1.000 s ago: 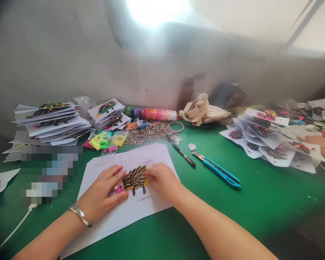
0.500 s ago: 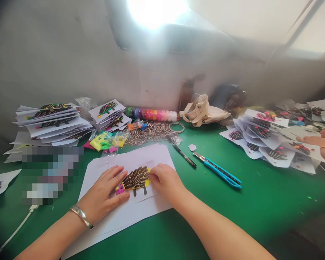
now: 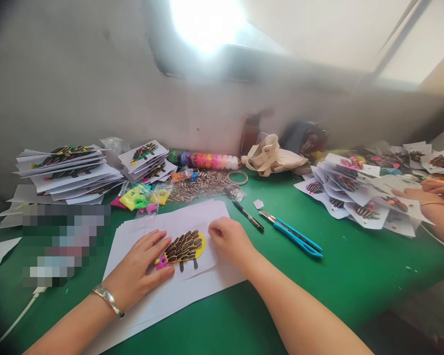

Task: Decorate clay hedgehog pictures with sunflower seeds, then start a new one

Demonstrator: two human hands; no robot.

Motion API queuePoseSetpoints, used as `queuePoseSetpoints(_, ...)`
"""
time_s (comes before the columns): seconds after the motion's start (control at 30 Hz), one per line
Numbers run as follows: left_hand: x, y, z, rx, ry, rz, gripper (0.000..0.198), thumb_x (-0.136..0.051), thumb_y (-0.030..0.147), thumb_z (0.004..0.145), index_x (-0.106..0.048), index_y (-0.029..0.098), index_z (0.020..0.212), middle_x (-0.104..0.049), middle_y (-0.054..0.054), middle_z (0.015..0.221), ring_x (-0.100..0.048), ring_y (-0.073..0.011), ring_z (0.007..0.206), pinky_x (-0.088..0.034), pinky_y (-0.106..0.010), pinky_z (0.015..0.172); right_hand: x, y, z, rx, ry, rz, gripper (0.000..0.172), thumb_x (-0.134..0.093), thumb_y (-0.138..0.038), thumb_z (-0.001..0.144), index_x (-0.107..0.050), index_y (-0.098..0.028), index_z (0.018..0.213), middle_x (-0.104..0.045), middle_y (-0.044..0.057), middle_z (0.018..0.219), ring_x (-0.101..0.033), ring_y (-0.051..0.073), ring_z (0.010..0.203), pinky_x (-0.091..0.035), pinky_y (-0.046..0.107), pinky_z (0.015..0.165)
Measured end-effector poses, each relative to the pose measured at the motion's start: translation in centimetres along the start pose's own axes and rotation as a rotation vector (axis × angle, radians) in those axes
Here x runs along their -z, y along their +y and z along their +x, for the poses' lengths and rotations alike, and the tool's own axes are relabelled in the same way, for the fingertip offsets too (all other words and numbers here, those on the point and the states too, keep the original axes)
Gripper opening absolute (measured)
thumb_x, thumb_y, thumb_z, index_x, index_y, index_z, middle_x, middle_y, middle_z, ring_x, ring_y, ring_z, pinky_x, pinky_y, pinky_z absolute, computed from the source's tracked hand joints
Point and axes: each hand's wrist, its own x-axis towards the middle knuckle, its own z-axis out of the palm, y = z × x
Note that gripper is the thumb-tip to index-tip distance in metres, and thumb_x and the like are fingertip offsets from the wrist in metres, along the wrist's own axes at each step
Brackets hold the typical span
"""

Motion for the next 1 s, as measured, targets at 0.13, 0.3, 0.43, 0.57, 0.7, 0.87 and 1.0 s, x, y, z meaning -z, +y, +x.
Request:
queuePoseSetpoints(0.13,-0.2,-0.2,-0.1,0.004,0.013,-0.002,0.057,-0.053,0.05,0.078,-0.052,0.018,0.126,-0.044,-0.012,0.137,-0.034,-0.0332,0.128,-0.032,-0.051,0.104,1.9,2.8,3.7,-0.08,0.02,-0.257,0.025,-0.043,-0.015,0.085,-0.067,-0.019,0.086,-0.064,0.004,0.085,-0.056,0.015,0.082,-0.038,0.022,0.07)
queuePoseSetpoints(0.3,-0.3,-0.3,-0.3,-0.01,0.056,-0.032,0.054,-0.055,0.049,0.078,-0.054,0.02,0.124,-0.045,-0.011,0.136,-0.034,-0.0329,0.128,-0.034,-0.051,0.103,1.8,5.1,7.6,-0.155,0.002,-0.444,0.026,-0.043,-0.015,0.083,-0.069,-0.017,0.083,-0.064,0.011,0.088,-0.055,0.022,0.088,-0.035,0.029,0.069)
queuePoseSetpoints(0.43,-0.3,-0.2,-0.3,0.004,0.049,-0.042,0.056,-0.059,0.047,0.076,-0.054,0.019,0.124,-0.046,-0.012,0.136,-0.035,-0.0335,0.127,-0.033,-0.051,0.104,1.0,5.5,8.3,-0.184,-0.031,-0.531,0.024,-0.044,-0.013,0.081,-0.068,-0.015,0.083,-0.064,0.013,0.086,-0.057,0.023,0.086,-0.035,0.029,0.068)
queuePoseSetpoints(0.57,-0.3,-0.1,-0.3,-0.014,0.075,-0.056,0.055,-0.06,0.046,0.075,-0.055,0.02,0.123,-0.047,-0.012,0.135,-0.037,-0.0342,0.126,-0.034,-0.053,0.102,0.7,5.4,7.9,-0.195,-0.037,-0.571,0.024,-0.043,-0.01,0.08,-0.066,-0.015,0.084,-0.063,0.013,0.086,-0.057,0.023,0.086,-0.035,0.029,0.067)
queuePoseSetpoints(0.7,-0.4,-0.2,-0.3,-0.014,0.083,-0.053,0.055,-0.06,0.047,0.075,-0.055,0.02,0.123,-0.047,-0.012,0.135,-0.037,-0.0347,0.126,-0.034,-0.053,0.102,0.6,5.1,7.5,-0.179,-0.001,-0.576,0.023,-0.043,-0.007,0.079,-0.064,-0.013,0.088,-0.06,0.014,0.089,-0.055,0.024,0.089,-0.035,0.03,0.069)
queuePoseSetpoints(0.87,-0.6,-0.3,-0.3,-0.011,0.077,-0.044,0.055,-0.057,0.048,0.077,-0.054,0.019,0.124,-0.045,-0.012,0.136,-0.034,-0.0337,0.128,-0.033,-0.052,0.103,1.8,3.8,6.3,-0.121,0.099,-0.514,0.029,-0.038,-0.006,0.083,-0.06,-0.015,0.099,-0.059,0.012,0.096,-0.053,0.023,0.093,-0.036,0.031,0.074)
queuePoseSetpoints(1.0,-0.5,-0.2,-0.3,-0.013,0.092,-0.056,0.054,-0.058,0.048,0.076,-0.055,0.021,0.123,-0.047,-0.011,0.134,-0.036,-0.0338,0.126,-0.035,-0.051,0.102,2.8,1.5,2.9,-0.007,0.286,-0.007,0.027,-0.038,-0.012,0.086,-0.057,-0.019,0.104,-0.059,0.007,0.097,-0.056,0.017,0.084,-0.043,0.027,0.073)
